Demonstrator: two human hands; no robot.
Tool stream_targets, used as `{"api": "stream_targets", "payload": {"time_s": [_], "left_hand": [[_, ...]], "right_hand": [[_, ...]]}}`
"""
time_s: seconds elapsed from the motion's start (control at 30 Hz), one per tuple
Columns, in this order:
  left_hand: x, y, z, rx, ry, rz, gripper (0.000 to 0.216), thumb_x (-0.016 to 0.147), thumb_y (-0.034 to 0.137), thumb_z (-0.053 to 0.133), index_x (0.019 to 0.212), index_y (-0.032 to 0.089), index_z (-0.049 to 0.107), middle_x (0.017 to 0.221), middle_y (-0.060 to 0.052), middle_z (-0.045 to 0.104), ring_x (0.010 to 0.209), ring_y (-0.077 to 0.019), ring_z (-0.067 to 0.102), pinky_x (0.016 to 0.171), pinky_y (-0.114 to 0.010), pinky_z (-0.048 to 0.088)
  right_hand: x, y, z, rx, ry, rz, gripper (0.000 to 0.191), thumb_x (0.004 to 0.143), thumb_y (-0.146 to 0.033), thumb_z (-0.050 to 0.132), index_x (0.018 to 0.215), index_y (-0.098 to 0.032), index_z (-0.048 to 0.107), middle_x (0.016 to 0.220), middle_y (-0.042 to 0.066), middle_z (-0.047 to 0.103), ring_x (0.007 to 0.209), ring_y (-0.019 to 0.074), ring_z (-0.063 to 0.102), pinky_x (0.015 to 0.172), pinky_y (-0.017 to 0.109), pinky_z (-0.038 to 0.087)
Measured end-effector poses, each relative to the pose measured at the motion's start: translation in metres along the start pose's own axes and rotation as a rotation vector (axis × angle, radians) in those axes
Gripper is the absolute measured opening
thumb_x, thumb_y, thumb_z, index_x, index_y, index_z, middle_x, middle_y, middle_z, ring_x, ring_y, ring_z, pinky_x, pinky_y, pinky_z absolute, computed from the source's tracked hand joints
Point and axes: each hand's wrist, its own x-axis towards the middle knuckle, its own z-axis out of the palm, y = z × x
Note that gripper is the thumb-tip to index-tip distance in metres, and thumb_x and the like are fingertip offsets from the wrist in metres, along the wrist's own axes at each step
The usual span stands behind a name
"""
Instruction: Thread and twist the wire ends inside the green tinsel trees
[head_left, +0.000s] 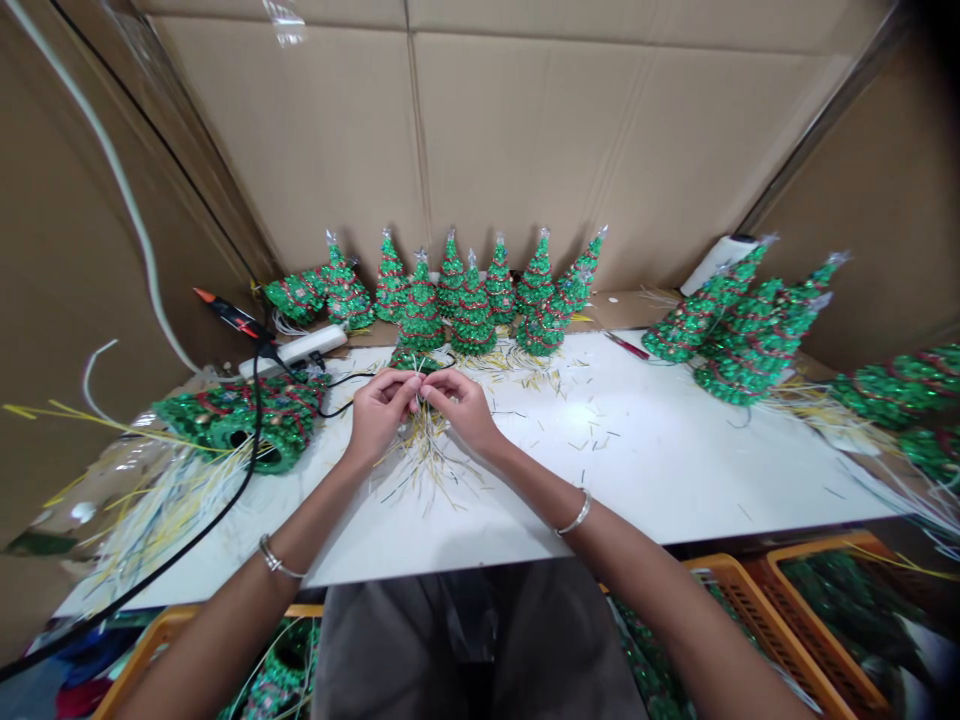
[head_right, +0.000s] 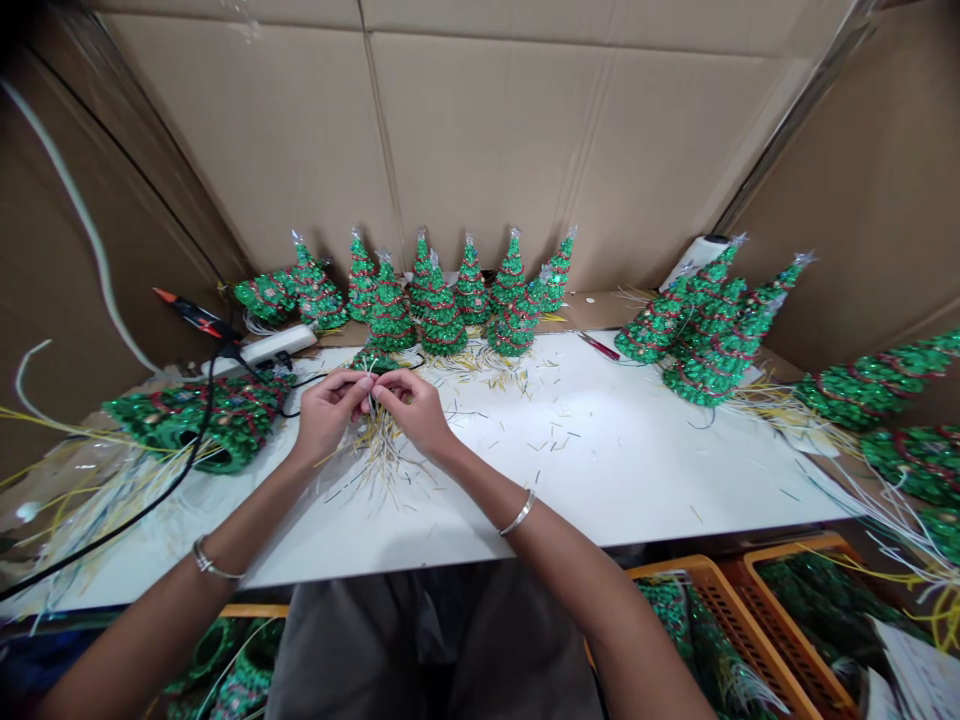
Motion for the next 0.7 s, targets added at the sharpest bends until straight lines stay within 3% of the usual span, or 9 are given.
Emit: {"api": "stream_targets", "payload": {"time_s": [0.17,0.33,0.7], "left_hand": [[0.001,0.002,-0.001,-0.007,-0.006,0.018,0.022,0.074,0.036,0.077,0.081,0.015,0.074,0.068,0.000,0.060,0.047,-0.0070,0.051,0.039,-0.020,0.035],[0.001,0.000,-0.001,0.008,-0.013,0.046,0.020,0.074,0.035,0.077,0.080,0.016,0.075,0.080,-0.002,0.062,0.050,-0.0068,0.054,0.039,-0.020,0.037],[0.002,0.000,-0.003,0.075,-0.003,0.106,0.017,0.074,0.035,0.077,0.079,0.019,0.077,0.081,-0.002,0.061,0.053,-0.0065,0.051,0.043,-0.020,0.040]], "right_hand": [[0.003,0.005,-0.002,0.037,-0.063,0.048,0.026,0.081,-0.040,0.069,0.094,-0.017,0.071,0.078,0.001,0.066,0.072,0.0131,0.057,0.068,0.025,0.046],[0.006,0.010,-0.005,-0.025,-0.046,0.042,0.023,0.078,-0.040,0.070,0.082,-0.018,0.073,0.075,0.001,0.065,0.068,0.0132,0.053,0.064,0.026,0.041],[0.009,0.016,-0.006,0.085,-0.173,0.062,0.034,0.077,-0.052,0.069,0.082,-0.018,0.070,0.081,0.002,0.068,0.079,0.0161,0.059,0.076,0.030,0.046]]}}
